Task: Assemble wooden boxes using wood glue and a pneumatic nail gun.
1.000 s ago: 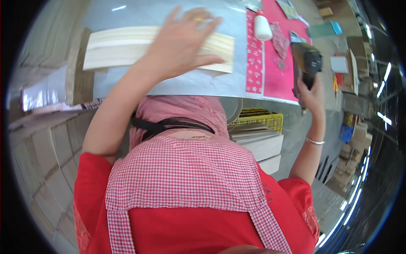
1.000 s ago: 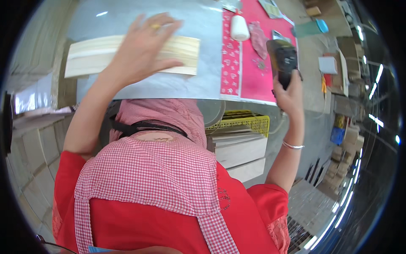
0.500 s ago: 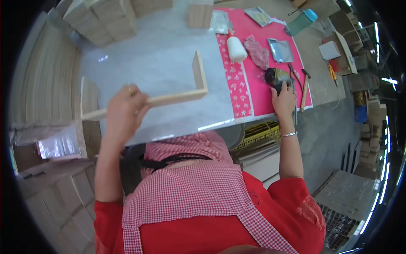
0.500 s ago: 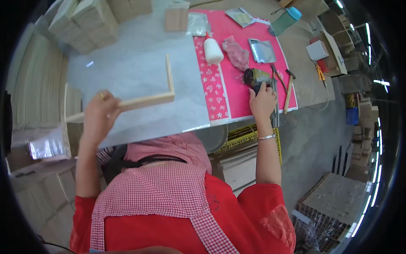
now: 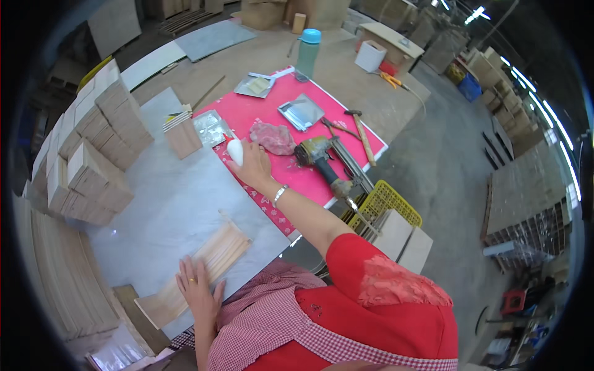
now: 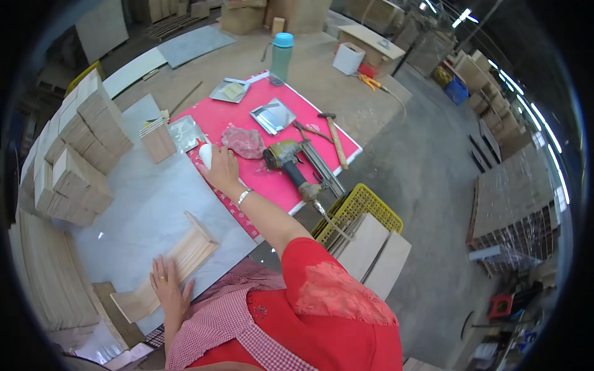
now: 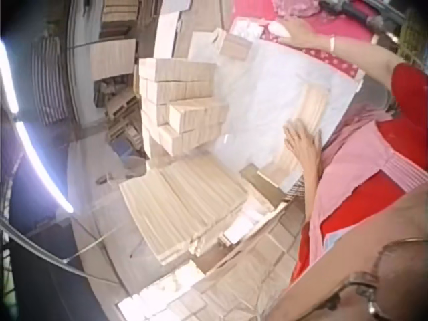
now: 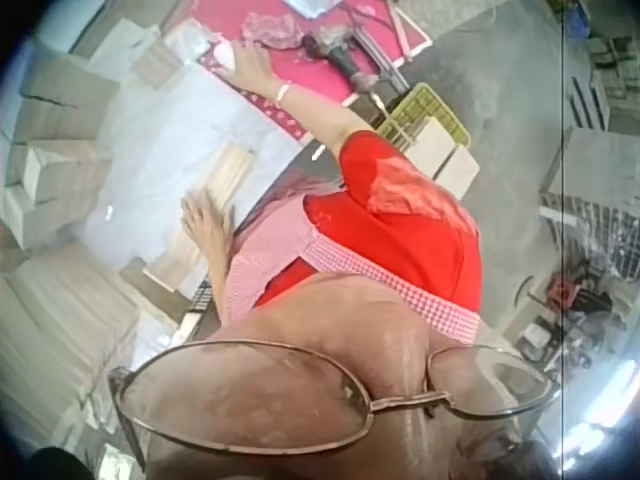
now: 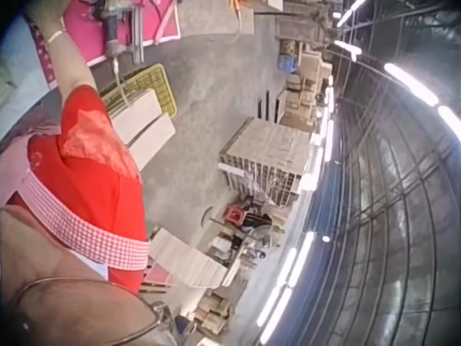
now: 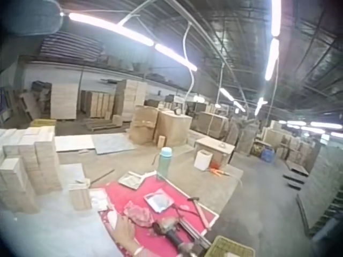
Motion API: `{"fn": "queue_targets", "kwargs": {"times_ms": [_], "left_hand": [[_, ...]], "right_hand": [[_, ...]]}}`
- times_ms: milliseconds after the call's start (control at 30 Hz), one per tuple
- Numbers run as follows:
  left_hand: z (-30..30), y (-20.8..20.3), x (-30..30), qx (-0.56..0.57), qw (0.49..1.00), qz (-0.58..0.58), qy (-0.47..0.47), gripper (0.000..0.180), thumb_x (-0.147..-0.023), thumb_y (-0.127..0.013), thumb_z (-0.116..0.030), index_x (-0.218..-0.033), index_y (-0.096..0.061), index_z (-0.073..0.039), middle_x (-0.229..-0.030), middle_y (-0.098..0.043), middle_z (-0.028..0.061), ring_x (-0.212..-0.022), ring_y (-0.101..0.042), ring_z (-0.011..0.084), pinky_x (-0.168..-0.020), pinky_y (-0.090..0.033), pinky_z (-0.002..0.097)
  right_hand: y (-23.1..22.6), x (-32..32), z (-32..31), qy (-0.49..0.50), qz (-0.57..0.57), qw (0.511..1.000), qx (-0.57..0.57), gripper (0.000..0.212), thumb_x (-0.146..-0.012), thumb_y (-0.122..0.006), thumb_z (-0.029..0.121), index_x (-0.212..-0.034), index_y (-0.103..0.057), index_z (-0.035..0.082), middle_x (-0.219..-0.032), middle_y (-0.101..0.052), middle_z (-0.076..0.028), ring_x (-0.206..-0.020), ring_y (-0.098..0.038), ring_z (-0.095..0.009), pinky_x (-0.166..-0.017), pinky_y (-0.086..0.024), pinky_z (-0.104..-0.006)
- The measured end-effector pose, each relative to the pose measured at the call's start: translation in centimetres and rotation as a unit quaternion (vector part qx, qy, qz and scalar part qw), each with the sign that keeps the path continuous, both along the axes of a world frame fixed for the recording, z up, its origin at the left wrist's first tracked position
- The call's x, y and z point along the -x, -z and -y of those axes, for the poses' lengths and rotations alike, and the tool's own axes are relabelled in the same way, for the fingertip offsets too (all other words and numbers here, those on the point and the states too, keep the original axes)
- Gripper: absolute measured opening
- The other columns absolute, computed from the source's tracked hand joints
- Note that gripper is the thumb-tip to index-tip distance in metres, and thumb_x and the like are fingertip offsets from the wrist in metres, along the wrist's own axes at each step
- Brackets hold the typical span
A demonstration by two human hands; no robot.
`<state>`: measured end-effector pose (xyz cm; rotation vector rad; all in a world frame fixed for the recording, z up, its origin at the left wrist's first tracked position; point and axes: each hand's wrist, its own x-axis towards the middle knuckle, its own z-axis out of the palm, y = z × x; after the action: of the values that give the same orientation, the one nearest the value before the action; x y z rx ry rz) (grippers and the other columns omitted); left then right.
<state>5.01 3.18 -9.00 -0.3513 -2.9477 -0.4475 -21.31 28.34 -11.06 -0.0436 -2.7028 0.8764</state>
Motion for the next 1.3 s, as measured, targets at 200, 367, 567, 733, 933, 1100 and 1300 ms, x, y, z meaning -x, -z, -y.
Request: {"fn": "queue_targets", "kwargs": {"times_ms": [200, 367, 567, 733, 933, 1100, 1300], "left_hand": [[0.4, 1.3, 1.3, 0.051, 0.996, 0.063, -0.048, 0.078, -0.086, -0.067, -0.042, -0.150, -0.038, -0.009, -0.157, -0.031, 0.0172, -0.148, -0.020, 0.0381, -0.116, -0.014, 0.0622], [0.1, 1.4, 2.5, 0.052, 0.997, 0.051, -0.019, 0.076, -0.087, -0.066, -0.043, -0.151, -0.038, -0.010, -0.157, -0.032, 0.0168, -0.148, -0.022, 0.0368, -0.116, -0.014, 0.0618], [-2.0, 2.0, 4.4, 0.054, 0.998, 0.033, 0.000, 0.076, -0.088, -0.065, -0.043, -0.151, -0.038, -0.011, -0.156, -0.033, 0.0170, -0.147, -0.024, 0.0361, -0.116, -0.016, 0.0613], [-1.7, 3.0, 3.9, 0.048, 0.997, 0.045, -0.035, 0.074, -0.086, -0.066, -0.045, -0.148, -0.042, -0.012, -0.155, -0.036, 0.0173, -0.146, -0.028, 0.0352, -0.116, -0.018, 0.0611], [-2.9, 3.9, 4.0, -0.056, 0.997, -0.058, -0.006, 0.072, -0.086, -0.062, -0.053, -0.141, -0.050, -0.009, -0.148, -0.044, 0.0191, -0.142, -0.034, 0.0358, -0.116, -0.023, 0.0576], [-2.4, 4.6, 3.3, -0.107, 0.992, -0.059, -0.043, 0.072, -0.085, -0.064, -0.054, -0.141, -0.050, -0.011, -0.144, -0.048, 0.0169, -0.142, -0.035, 0.0351, -0.115, -0.024, 0.0587], [-2.8, 6.3, 4.6, -0.164, 0.986, -0.005, -0.030, 0.068, -0.084, -0.061, -0.051, -0.144, -0.046, -0.022, -0.144, -0.050, 0.0097, -0.140, -0.038, 0.0355, -0.111, -0.027, 0.0654]], "right_hand": [[0.4, 0.3, -0.9, 0.021, -0.107, 0.969, 0.223, 0.060, -0.076, -0.081, 0.028, -0.120, -0.054, -0.001, -0.109, -0.062, -0.021, -0.097, -0.064, -0.035, -0.083, -0.052, -0.0432], [-9.7, -4.8, -1.9, -0.011, -0.216, 0.915, 0.341, 0.054, -0.077, -0.082, 0.024, -0.117, -0.054, 0.000, -0.104, -0.062, -0.014, -0.093, -0.064, -0.023, -0.081, -0.052, -0.0358], [-12.1, -9.1, 1.7, -0.133, -0.138, 0.870, 0.454, 0.054, -0.078, -0.083, 0.023, -0.117, -0.053, 0.001, -0.104, -0.060, -0.010, -0.090, -0.061, -0.016, -0.076, -0.052, -0.0316], [-12.3, -12.9, 7.4, -0.211, -0.111, 0.829, 0.506, 0.063, -0.076, -0.085, 0.028, -0.123, -0.049, 0.005, -0.106, -0.059, -0.014, -0.096, -0.060, -0.018, -0.080, -0.051, -0.0337], [-10.2, -16.1, 8.4, -0.261, 0.006, 0.837, 0.481, 0.050, -0.082, -0.077, 0.018, -0.123, -0.055, 0.002, -0.103, -0.063, -0.012, -0.076, -0.065, -0.017, -0.051, -0.053, -0.0253], [-9.1, -17.9, 10.4, -0.379, 0.074, 0.838, 0.385, 0.060, -0.079, -0.081, 0.024, -0.125, -0.051, 0.000, -0.108, -0.060, -0.011, -0.088, -0.064, -0.019, -0.069, -0.056, -0.0299], [-9.1, -19.3, 11.7, -0.452, 0.071, 0.825, 0.332, 0.064, -0.077, -0.083, 0.016, -0.127, -0.047, -0.001, -0.118, -0.055, -0.012, -0.106, -0.059, -0.021, -0.094, -0.050, -0.0342]]}}
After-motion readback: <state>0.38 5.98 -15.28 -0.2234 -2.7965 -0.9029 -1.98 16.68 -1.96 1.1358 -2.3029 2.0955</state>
